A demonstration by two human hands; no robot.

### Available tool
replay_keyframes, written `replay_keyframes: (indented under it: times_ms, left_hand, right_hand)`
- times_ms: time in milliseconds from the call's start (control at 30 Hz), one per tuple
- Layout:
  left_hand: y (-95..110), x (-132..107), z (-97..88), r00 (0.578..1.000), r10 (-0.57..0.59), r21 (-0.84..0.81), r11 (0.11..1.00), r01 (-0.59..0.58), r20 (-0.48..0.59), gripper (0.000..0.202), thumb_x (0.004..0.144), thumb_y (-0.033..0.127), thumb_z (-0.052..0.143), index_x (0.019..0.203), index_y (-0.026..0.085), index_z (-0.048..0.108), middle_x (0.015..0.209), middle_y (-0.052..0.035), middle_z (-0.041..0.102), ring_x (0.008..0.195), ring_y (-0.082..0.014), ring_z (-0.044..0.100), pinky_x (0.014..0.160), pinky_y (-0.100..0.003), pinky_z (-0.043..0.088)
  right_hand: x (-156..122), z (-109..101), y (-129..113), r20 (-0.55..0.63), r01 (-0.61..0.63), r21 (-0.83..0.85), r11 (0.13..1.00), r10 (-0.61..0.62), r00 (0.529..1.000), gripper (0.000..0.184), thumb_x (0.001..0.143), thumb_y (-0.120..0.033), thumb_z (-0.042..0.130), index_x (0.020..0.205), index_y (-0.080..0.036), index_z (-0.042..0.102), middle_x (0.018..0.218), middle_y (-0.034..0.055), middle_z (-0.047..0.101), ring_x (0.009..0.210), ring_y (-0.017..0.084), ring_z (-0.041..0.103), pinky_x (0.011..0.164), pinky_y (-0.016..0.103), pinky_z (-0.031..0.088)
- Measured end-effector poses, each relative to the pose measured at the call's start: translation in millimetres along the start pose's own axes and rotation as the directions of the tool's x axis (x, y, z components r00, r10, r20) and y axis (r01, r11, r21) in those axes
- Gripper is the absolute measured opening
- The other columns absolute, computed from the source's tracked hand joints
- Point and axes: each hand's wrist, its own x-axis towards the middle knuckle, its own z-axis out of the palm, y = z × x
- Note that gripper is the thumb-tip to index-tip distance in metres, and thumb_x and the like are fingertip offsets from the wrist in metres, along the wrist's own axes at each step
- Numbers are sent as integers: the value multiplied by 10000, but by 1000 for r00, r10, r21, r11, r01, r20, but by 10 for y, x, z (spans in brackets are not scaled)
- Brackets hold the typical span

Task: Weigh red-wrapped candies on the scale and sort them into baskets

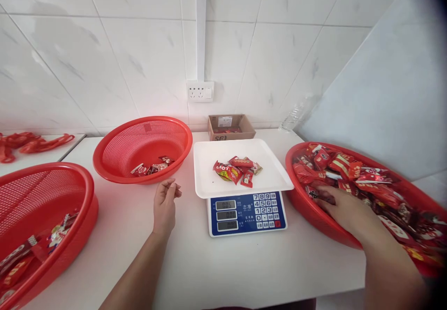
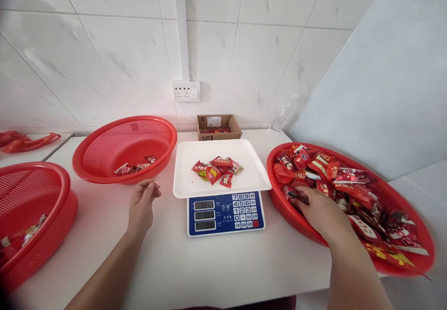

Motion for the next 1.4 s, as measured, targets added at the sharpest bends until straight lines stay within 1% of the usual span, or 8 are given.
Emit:
replay_keyframes:
  times_ms: [167,300,433,600,833,1033,1167,1400]
  left_hand:
    - [-11,9,-9,1000,6,2,1000,-6,6,237,792,405,587,915,205,563,785,14,568,649,-105,531,669,-260,444]
    - [-20,28,-10,1000,10,-2,1000,-10,-8,253,774,417,610,914,209,579,797,11,580,657,-108,540,666,-259,449]
    - [-11,51,-1,1000,10,-1,1000,-10,-13,239,768,409,618,902,213,591,794,13,581,662,-110,539,663,-260,457]
    - [3,51,4,1000,-5,-22,1000,5,-10,212,764,389,627,882,216,594,790,17,587,664,-104,536,669,-252,464]
    - [10,41,4,1000,-6,3,1000,6,-7,222,759,402,621,886,222,599,804,14,587,672,-112,545,662,-259,473]
    - [5,39,-3,1000,7,18,1000,-7,-1,262,757,428,618,908,215,592,798,5,589,669,-122,547,649,-270,477]
    - [9,33,-5,1000,-5,28,1000,5,-1,254,766,430,611,907,219,593,803,9,590,676,-118,548,666,-266,476]
    - [-22,49,-7,1000,11,11,1000,-12,2,255,755,423,617,891,209,589,795,1,590,669,-124,547,658,-277,479]
  right_hand:
    - [-65,-52,-100,-16,-91,-80,993,90,996,187,761,-341,499,771,-238,656,828,90,692,770,278,628,705,397,451]
    - [-124,-99,-187,-55,-4,-136,991,-3,998,314,741,-362,544,992,-213,659,1070,89,658,959,285,598,846,412,445]
    - [-144,-118,-223,30,-84,-107,991,88,996,347,780,-249,477,1091,-203,626,1119,74,646,971,247,605,848,371,452]
    - [-178,-189,-278,-95,-141,-4,990,140,986,255,783,-197,423,906,-203,645,924,61,692,859,220,629,805,343,457]
    - [-194,-207,-280,-213,-117,75,990,130,968,291,798,-245,391,942,-191,638,993,80,680,925,219,616,848,355,453]
    - [-197,-161,-284,-79,-152,-166,974,140,987,375,839,-377,459,1136,-206,612,1013,88,681,928,261,621,747,365,470]
    - [-192,-181,-323,34,-176,-276,945,193,981,311,837,-258,431,1036,-250,669,973,60,697,841,248,646,662,336,457]
    - [-203,-220,-342,50,-183,-307,934,208,977,322,838,-265,421,1007,-266,696,992,67,697,826,254,651,603,327,446]
